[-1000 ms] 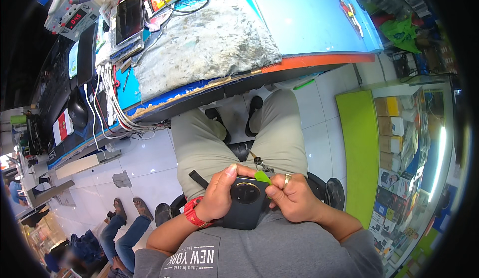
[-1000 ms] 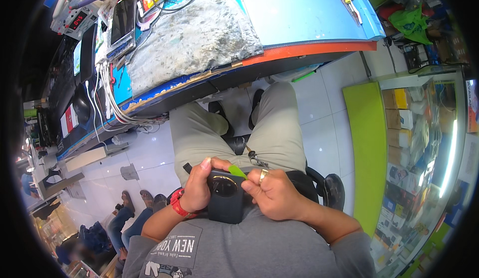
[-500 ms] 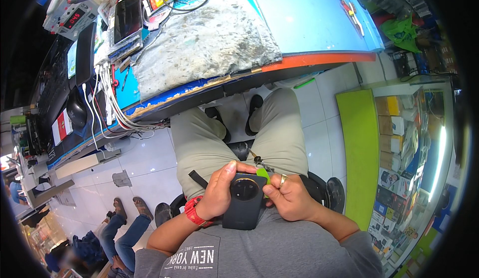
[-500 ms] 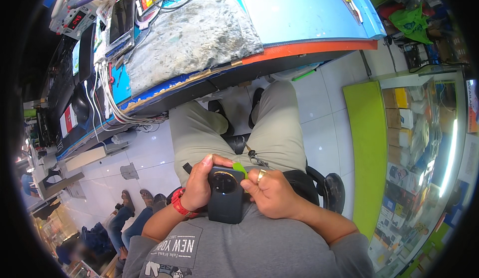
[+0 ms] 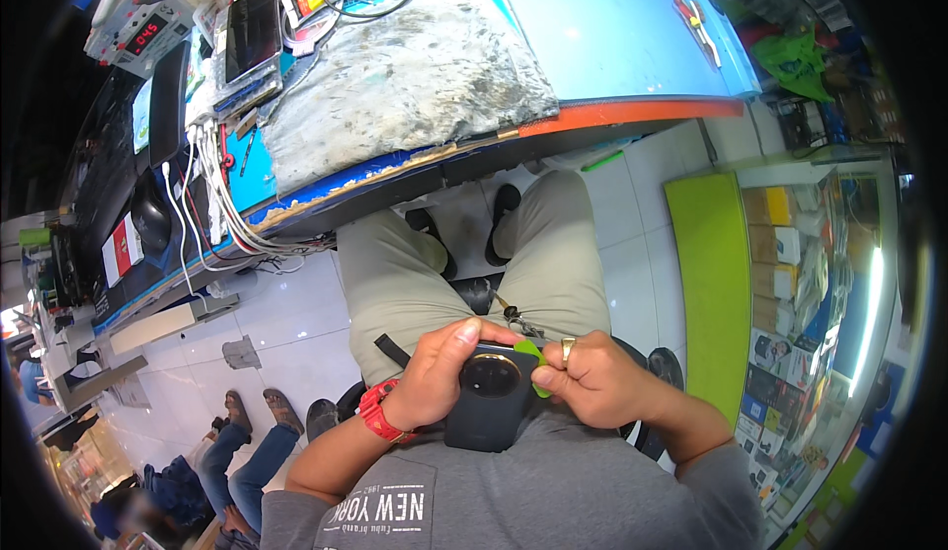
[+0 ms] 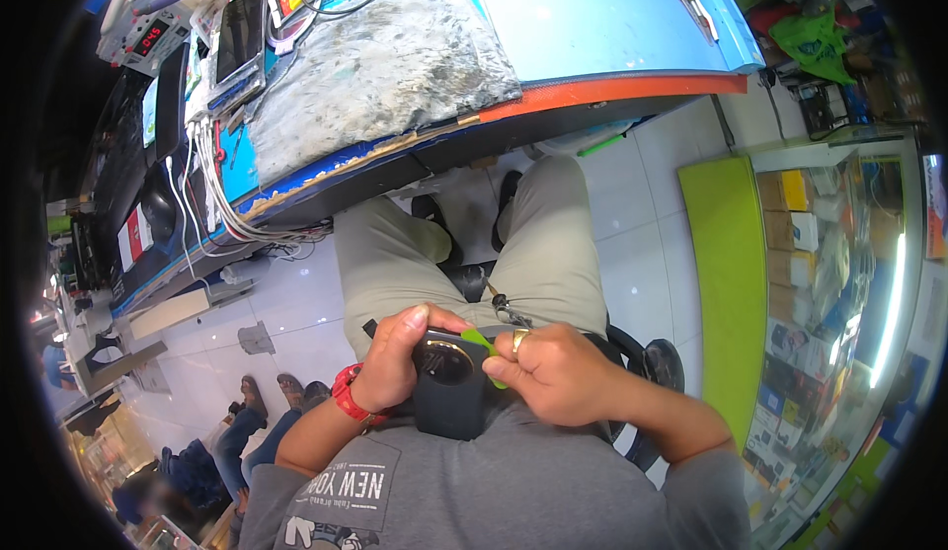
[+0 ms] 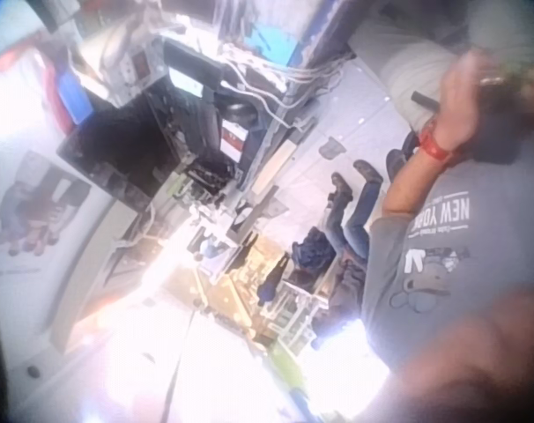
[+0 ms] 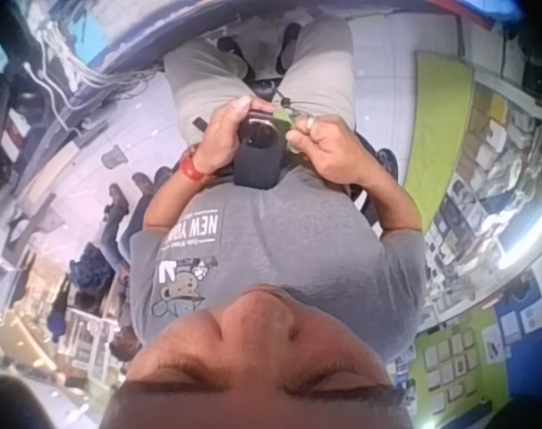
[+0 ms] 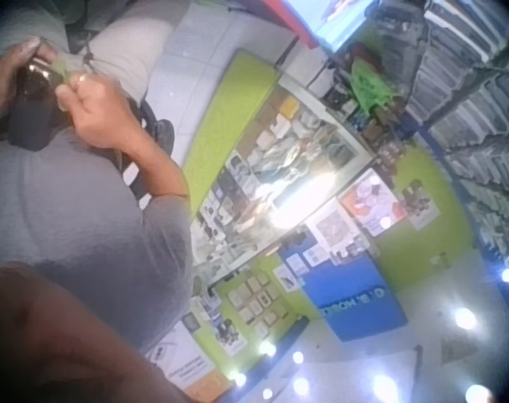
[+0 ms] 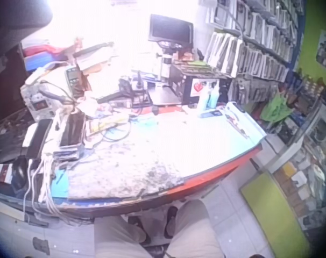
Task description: The person pries open the back panel of a mobile phone using a plastic pick, applies liquid from a small bottle to the edges, and then continues to lift the panel around the perimeter until it is detached.
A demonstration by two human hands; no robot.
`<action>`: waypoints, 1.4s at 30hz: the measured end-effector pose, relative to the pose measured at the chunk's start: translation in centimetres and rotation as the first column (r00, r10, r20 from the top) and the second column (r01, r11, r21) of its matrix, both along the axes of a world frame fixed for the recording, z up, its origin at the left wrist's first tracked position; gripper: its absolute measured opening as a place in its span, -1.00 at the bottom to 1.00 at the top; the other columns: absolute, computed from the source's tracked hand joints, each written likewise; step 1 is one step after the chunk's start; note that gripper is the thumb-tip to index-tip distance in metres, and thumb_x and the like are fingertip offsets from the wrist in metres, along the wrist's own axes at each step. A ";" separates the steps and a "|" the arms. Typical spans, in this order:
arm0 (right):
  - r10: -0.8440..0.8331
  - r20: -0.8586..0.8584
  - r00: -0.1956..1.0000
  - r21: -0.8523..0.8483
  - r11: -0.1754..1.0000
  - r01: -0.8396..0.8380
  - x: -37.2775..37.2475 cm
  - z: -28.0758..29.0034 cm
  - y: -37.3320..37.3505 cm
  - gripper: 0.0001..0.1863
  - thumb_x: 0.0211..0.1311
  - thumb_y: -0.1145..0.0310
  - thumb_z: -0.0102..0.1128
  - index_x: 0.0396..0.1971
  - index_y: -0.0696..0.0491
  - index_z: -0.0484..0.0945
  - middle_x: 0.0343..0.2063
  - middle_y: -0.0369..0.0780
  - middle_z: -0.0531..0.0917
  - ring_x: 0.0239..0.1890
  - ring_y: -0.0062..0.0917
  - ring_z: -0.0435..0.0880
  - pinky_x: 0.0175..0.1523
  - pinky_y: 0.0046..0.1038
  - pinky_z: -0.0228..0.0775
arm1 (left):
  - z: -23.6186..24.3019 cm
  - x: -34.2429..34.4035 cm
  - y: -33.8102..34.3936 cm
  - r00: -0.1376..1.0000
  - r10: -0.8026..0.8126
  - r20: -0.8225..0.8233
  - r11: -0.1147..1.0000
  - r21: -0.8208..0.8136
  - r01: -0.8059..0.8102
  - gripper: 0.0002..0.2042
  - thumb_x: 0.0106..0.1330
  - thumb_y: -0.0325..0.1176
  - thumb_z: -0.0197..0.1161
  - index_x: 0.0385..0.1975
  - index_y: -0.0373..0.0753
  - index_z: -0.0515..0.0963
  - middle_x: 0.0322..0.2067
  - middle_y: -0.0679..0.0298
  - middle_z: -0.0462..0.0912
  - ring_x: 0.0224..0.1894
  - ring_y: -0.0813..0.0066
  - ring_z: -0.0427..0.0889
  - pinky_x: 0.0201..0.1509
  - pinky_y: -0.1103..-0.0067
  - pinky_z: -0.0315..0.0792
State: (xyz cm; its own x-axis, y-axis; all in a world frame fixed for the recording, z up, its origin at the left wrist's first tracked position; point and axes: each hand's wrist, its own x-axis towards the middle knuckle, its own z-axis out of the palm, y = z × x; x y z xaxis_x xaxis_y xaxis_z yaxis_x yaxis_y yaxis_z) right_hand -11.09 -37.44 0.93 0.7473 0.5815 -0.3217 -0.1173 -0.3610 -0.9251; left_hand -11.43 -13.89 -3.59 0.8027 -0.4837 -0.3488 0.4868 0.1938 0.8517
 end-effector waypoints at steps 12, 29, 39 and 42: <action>0.083 0.150 0.985 -0.103 0.992 -0.068 3.4 2.7 0.2 -0.80 0.42 0.34 0.19 -0.39 0.15 0.54 -0.55 -0.13 0.58 -0.48 -0.23 0.63 -0.33 -0.28 0.44 | 0.4 -0.1 0.0 0.984 0.036 -0.175 0.988 -0.145 -0.062 -0.43 0.64 0.03 -0.32 0.09 -0.40 0.46 -0.14 0.10 0.69 -0.14 0.47 0.66 0.05 0.51 0.52; 0.360 0.130 0.924 -0.160 0.927 -0.339 8.2 6.5 -0.3 -0.88 0.29 0.45 0.28 -0.37 0.18 0.57 -0.54 -0.11 0.64 -0.51 -0.28 0.69 -0.41 -0.32 0.45 | -0.7 0.3 -2.4 0.869 -0.464 -0.170 0.619 -0.764 0.181 -0.17 0.48 0.41 -0.45 0.06 -0.33 0.45 -0.32 0.13 0.61 -0.30 0.43 0.57 -0.17 0.51 0.48; 0.119 0.153 0.981 0.064 0.989 -0.130 6.3 4.4 1.7 -0.91 0.30 0.57 0.26 -0.41 0.18 0.55 -0.56 -0.20 0.60 -0.57 -0.50 0.61 -0.50 -0.44 0.39 | -0.7 -0.2 -2.0 0.832 -0.506 -0.227 0.663 -0.720 0.207 0.02 0.25 0.62 -0.33 0.18 -0.35 0.43 -0.30 0.08 0.52 -0.27 0.35 0.47 -0.10 0.45 0.38; -0.061 0.357 0.932 0.178 0.984 -0.003 4.8 2.3 2.1 -0.91 0.33 0.55 0.24 -0.37 0.17 0.51 -0.55 -0.23 0.59 -0.58 -0.55 0.55 -0.49 -0.48 0.34 | -1.2 -0.9 -1.6 0.860 -0.451 -0.239 0.634 -0.764 0.120 -0.03 0.30 0.58 -0.36 0.11 -0.35 0.45 -0.31 0.10 0.54 -0.28 0.37 0.49 -0.13 0.47 0.41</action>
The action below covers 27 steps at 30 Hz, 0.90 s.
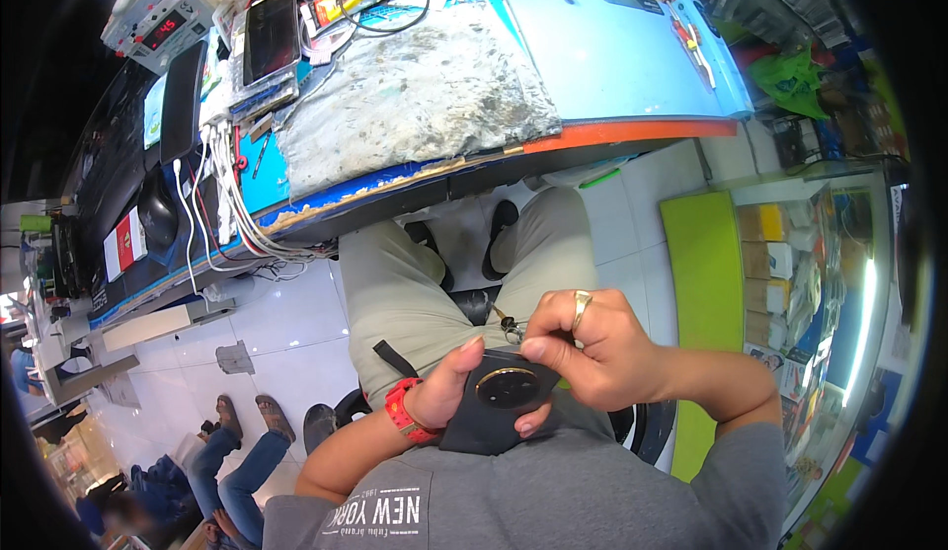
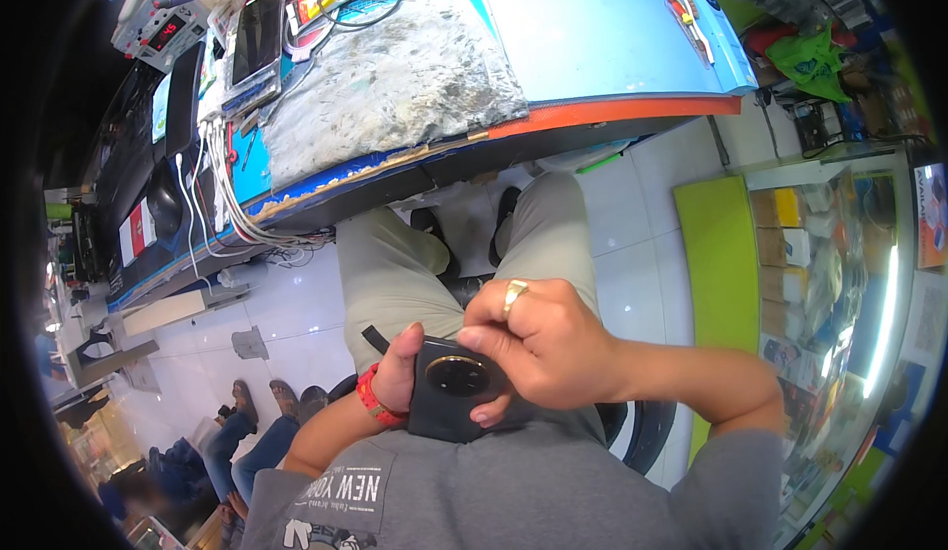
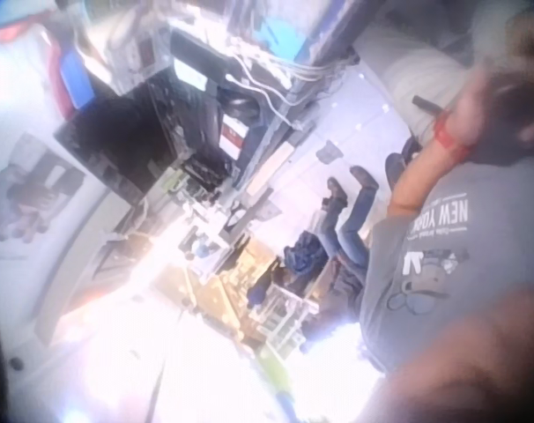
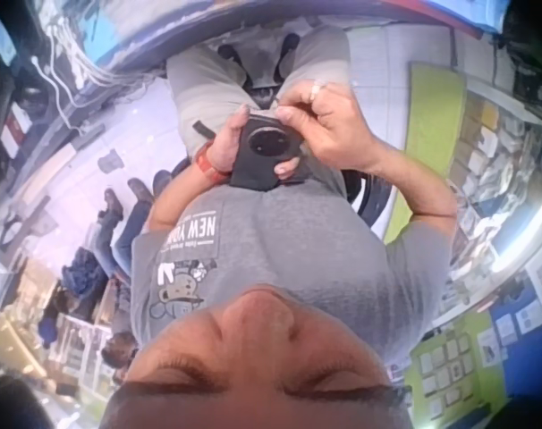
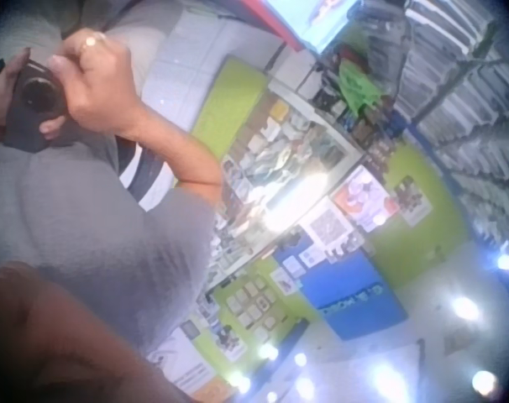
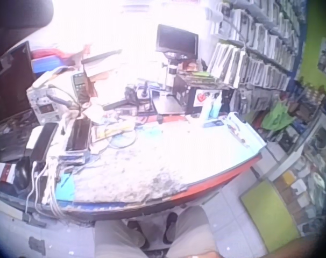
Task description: The person pries open the back panel of a mobile phone using a plastic pick, applies liquid from a small bottle to the edges, and then continues to lift the panel around the perimeter until it is detached.
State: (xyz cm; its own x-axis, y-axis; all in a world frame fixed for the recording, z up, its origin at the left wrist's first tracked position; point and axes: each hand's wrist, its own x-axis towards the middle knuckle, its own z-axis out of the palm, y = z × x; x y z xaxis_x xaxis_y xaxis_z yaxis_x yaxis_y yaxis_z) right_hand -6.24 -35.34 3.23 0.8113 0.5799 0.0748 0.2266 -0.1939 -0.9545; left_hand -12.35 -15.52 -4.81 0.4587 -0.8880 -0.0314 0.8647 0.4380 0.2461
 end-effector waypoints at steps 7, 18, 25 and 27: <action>-0.198 0.018 0.980 0.134 0.972 0.194 -2.1 -2.7 0.3 -0.91 0.38 0.54 0.20 -0.24 0.16 0.46 -0.49 -0.20 0.60 -0.55 -0.56 0.57 -0.45 -0.51 0.38 | -0.4 -0.1 0.5 0.999 0.032 0.029 0.999 0.001 -0.032 -0.05 0.33 0.56 -0.38 0.14 -0.33 0.44 -0.27 0.10 0.54 -0.23 0.35 0.51 -0.13 0.46 0.43; 0.272 -0.478 0.835 -0.285 0.851 -0.441 4.1 5.0 -3.3 -0.79 0.34 0.41 0.25 -0.17 0.20 0.47 -0.53 -0.12 0.63 -0.46 -0.33 0.71 -0.32 -0.31 0.48 | 0.6 1.0 -0.8 0.998 -0.049 -0.028 0.999 -0.023 0.048 -0.08 0.37 0.49 -0.27 0.34 -0.32 0.29 0.16 -0.09 0.44 -0.27 0.45 0.46 -0.15 0.48 0.42; 0.434 -0.337 0.835 -0.338 0.772 -0.538 4.6 5.3 -2.7 -0.86 0.27 0.46 0.24 -0.36 0.19 0.47 -0.55 -0.01 0.60 -0.41 -0.01 0.63 -0.29 -0.11 0.42 | 1.0 0.9 -1.4 0.998 -0.055 -0.044 0.998 -0.026 0.054 -0.23 0.47 0.37 -0.25 0.14 -0.33 0.41 -0.04 0.12 0.58 -0.35 0.53 0.46 -0.24 0.54 0.45; 0.417 -0.254 0.873 -0.341 0.806 -0.484 3.5 4.2 -2.5 -0.87 0.23 0.49 0.24 -0.38 0.19 0.46 -0.56 -0.02 0.59 -0.41 -0.01 0.63 -0.31 -0.10 0.42 | 1.0 0.8 -1.2 0.996 -0.084 -0.029 0.996 0.018 0.084 -0.21 0.40 0.41 -0.18 0.17 -0.31 0.38 -0.04 0.09 0.53 -0.34 0.52 0.44 -0.21 0.54 0.41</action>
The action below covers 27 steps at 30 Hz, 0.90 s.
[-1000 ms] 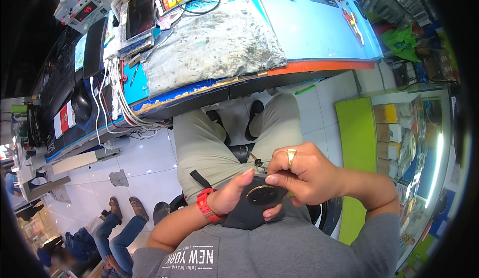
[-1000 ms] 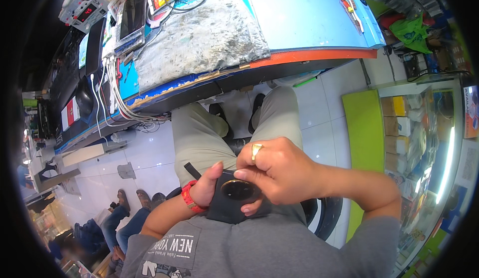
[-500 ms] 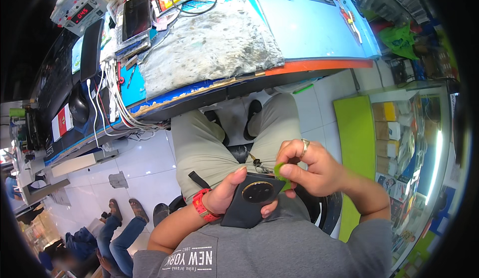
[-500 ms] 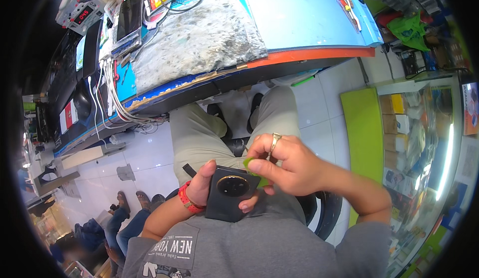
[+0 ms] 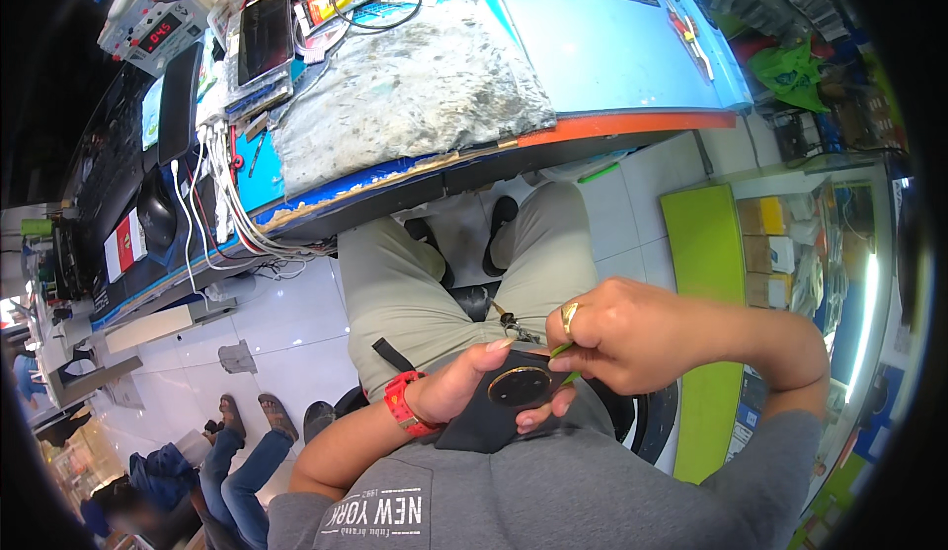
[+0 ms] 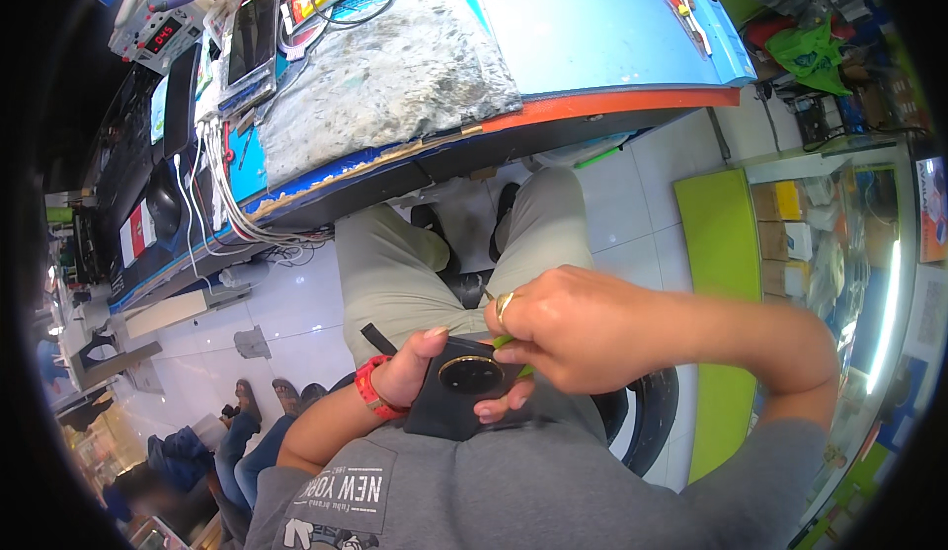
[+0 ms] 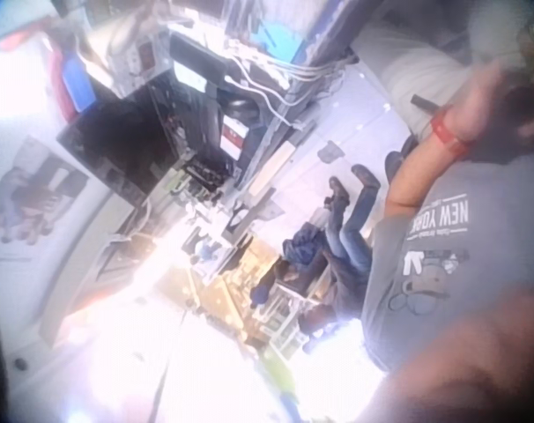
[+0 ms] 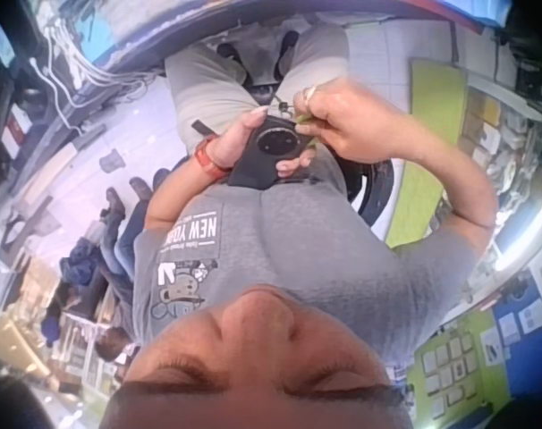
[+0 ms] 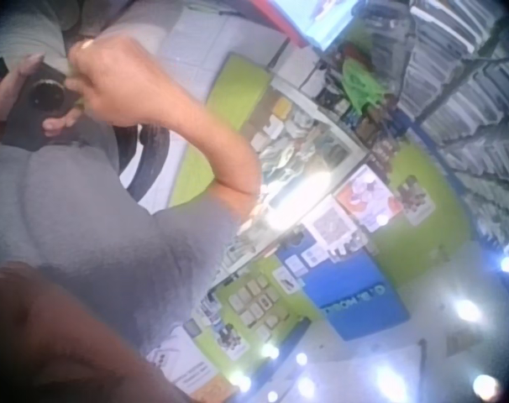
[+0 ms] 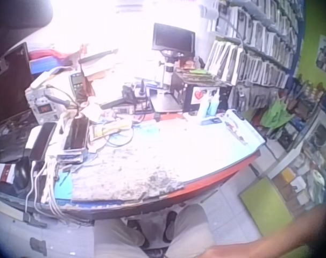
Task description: The person pries open the back panel of a mobile phone using a plastic pick, applies liquid from a small bottle to the edges, and then continues to lift the panel around the perimeter until it is detached.
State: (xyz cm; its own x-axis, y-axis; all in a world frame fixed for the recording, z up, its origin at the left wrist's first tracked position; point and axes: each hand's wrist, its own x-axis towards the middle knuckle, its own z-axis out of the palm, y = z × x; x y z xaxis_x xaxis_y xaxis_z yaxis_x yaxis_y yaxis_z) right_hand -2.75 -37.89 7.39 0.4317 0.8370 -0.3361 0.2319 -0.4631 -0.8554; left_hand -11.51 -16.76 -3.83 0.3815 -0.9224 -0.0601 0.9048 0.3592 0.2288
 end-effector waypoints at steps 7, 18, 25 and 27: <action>-0.105 0.100 0.989 0.176 0.981 0.086 -1.6 -2.2 0.6 -0.85 0.13 0.55 0.27 -0.41 0.20 0.44 -0.59 -0.03 0.57 -0.50 -0.02 0.61 -0.41 -0.13 0.40 | 0.3 -0.1 0.8 0.999 -0.023 0.043 0.998 0.066 0.020 -0.08 0.25 0.50 -0.07 0.27 -0.29 0.31 -0.01 0.01 0.45 -0.33 0.48 0.40 -0.15 0.49 0.36; -0.125 0.080 0.989 0.245 0.964 0.102 -0.7 -3.1 2.2 -0.83 0.15 0.52 0.30 -0.42 0.20 0.45 -0.59 -0.02 0.56 -0.49 -0.03 0.61 -0.39 -0.15 0.41 | -0.2 -0.6 1.3 0.997 0.019 -0.075 1.000 0.021 -0.017 -0.03 0.21 0.52 -0.10 0.28 -0.34 0.28 -0.06 0.05 0.44 -0.34 0.47 0.36 -0.15 0.47 0.35; -0.131 0.084 0.988 0.263 0.959 0.105 -0.6 -2.9 2.8 -0.82 0.15 0.51 0.31 -0.42 0.19 0.44 -0.58 -0.01 0.57 -0.49 -0.03 0.62 -0.39 -0.16 0.43 | -0.6 -0.9 1.3 0.995 0.042 -0.090 0.999 -0.020 -0.044 -0.07 0.22 0.51 -0.09 0.24 -0.30 0.31 -0.12 0.08 0.43 -0.34 0.47 0.37 -0.16 0.47 0.36; -0.131 0.095 0.987 0.255 0.961 0.103 -0.5 -3.3 2.9 -0.82 0.14 0.51 0.31 -0.42 0.19 0.44 -0.59 -0.01 0.57 -0.50 -0.04 0.62 -0.39 -0.17 0.44 | -0.7 -0.9 1.1 0.990 0.052 -0.134 0.997 -0.056 -0.060 -0.14 0.26 0.46 -0.09 0.21 -0.29 0.33 -0.12 0.10 0.43 -0.35 0.48 0.37 -0.17 0.48 0.37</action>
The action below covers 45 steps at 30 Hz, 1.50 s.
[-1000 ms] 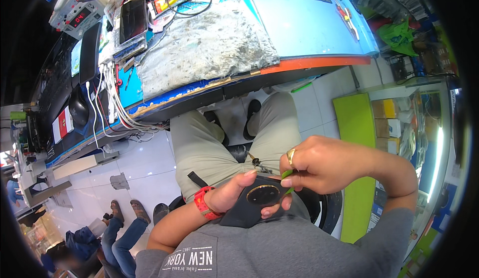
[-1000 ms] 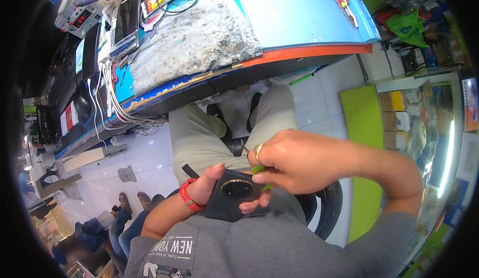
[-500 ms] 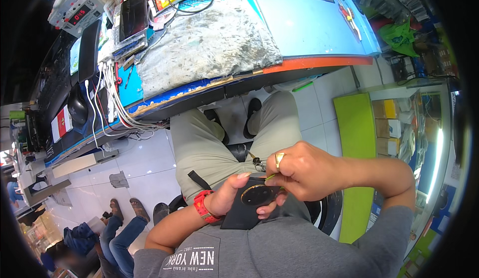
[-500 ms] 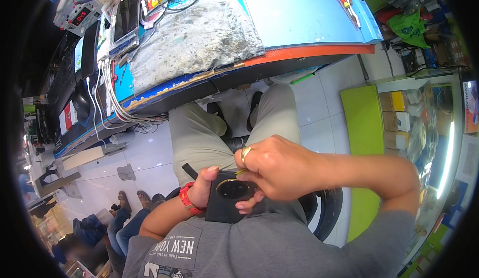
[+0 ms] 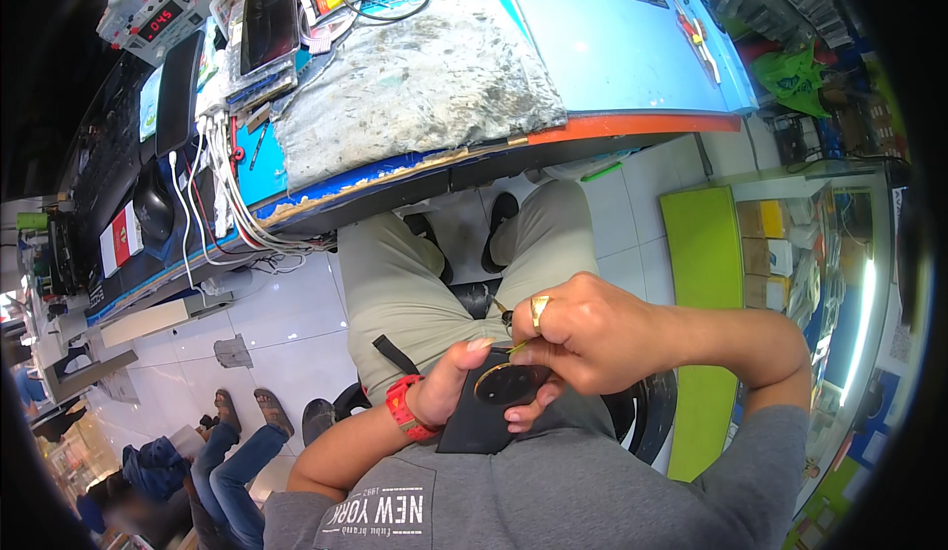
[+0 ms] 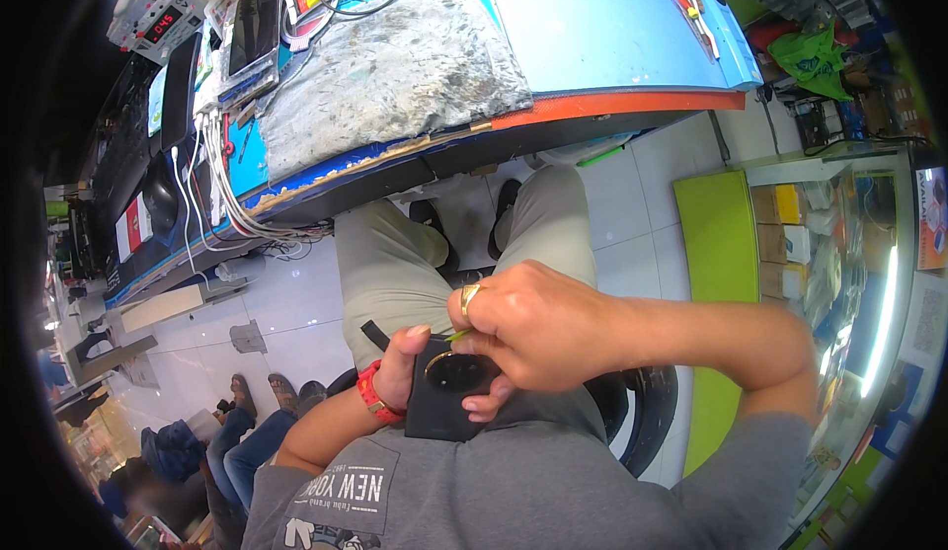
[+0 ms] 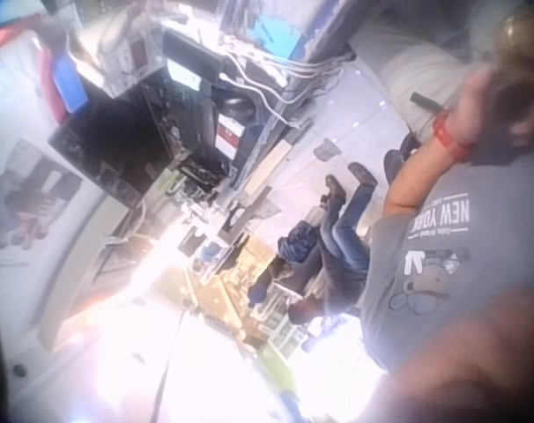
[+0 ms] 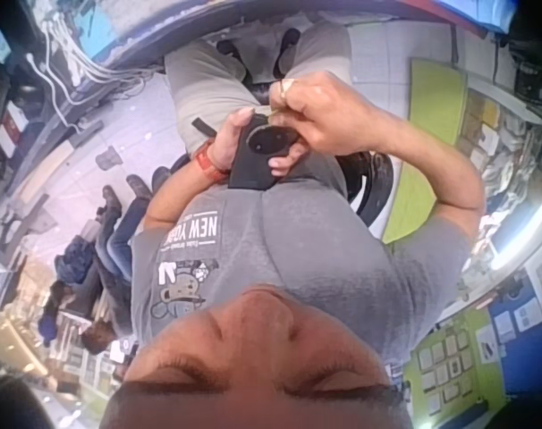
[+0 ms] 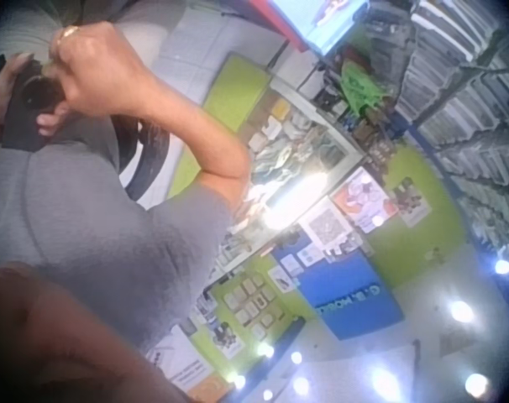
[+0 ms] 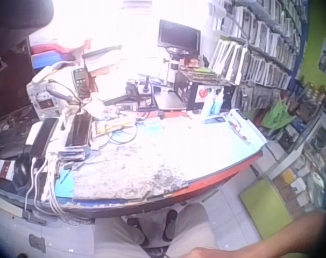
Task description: The person pries open the back panel of a mobile phone using a plastic pick, applies liquid from a small bottle to the edges, and then continues to lift the panel around the perimeter until it is detached.
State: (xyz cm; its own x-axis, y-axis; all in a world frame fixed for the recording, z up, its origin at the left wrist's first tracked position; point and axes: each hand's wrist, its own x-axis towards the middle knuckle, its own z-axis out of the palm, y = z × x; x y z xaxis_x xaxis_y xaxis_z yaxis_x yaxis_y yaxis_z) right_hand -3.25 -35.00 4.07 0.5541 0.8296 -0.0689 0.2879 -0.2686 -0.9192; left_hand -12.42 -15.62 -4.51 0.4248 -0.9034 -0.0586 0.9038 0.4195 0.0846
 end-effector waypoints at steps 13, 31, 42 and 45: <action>-0.149 0.037 0.988 0.079 0.986 0.146 -0.1 -1.5 0.8 -0.88 0.20 0.54 0.36 -0.42 0.16 0.55 -0.58 -0.15 0.62 -0.58 -0.32 0.67 -0.50 -0.36 0.43 | -0.1 0.6 0.2 0.991 0.133 0.011 0.991 -0.010 -0.133 -0.26 0.48 0.33 -0.27 0.21 -0.30 0.37 -0.03 -0.01 0.54 -0.22 0.27 0.61 -0.09 0.37 0.54; -0.331 -0.253 0.909 -0.272 0.926 0.261 -2.5 -1.5 -4.2 -0.80 0.36 0.36 0.27 -0.27 0.21 0.53 -0.49 -0.10 0.66 -0.46 -0.30 0.67 -0.31 -0.31 0.47 | 2.1 0.6 2.0 0.998 0.017 0.054 0.942 0.334 -0.034 -0.37 0.58 -0.02 -0.07 0.47 -0.32 0.06 0.33 -0.11 0.31 0.29 -0.07 0.49 0.24 0.18 0.54; -0.401 -0.853 0.334 -0.222 0.858 0.463 -4.8 -5.4 -4.8 -0.81 0.49 0.37 0.13 -0.10 0.19 0.51 -0.27 -0.17 0.68 -0.27 -0.47 0.77 -0.14 -0.46 0.71 | 0.9 0.1 4.4 0.925 0.363 -0.112 0.902 0.290 -0.319 -0.36 0.49 0.04 0.03 0.36 -0.33 0.17 0.29 -0.13 0.34 0.28 0.00 0.47 0.26 0.17 0.48; -0.321 -0.926 0.200 -0.122 0.755 0.645 -5.9 -7.3 -4.7 -0.82 0.50 0.38 0.11 -0.07 0.19 0.48 -0.24 -0.15 0.68 -0.26 -0.47 0.77 -0.13 -0.44 0.72 | -0.1 -0.2 4.9 0.875 0.456 -0.161 0.889 0.133 -0.438 -0.23 0.41 0.22 0.08 0.39 -0.28 0.14 0.38 -0.25 0.17 0.38 -0.21 0.32 0.36 -0.02 0.34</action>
State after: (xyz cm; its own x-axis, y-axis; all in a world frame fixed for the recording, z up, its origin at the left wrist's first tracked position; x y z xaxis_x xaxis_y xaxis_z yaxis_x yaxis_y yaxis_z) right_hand -9.13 -39.66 -3.24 0.5948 0.4875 -0.6392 -0.7938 0.2311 -0.5625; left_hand -12.65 -10.70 -4.61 0.7561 -0.6065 -0.2460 0.6244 0.7811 -0.0065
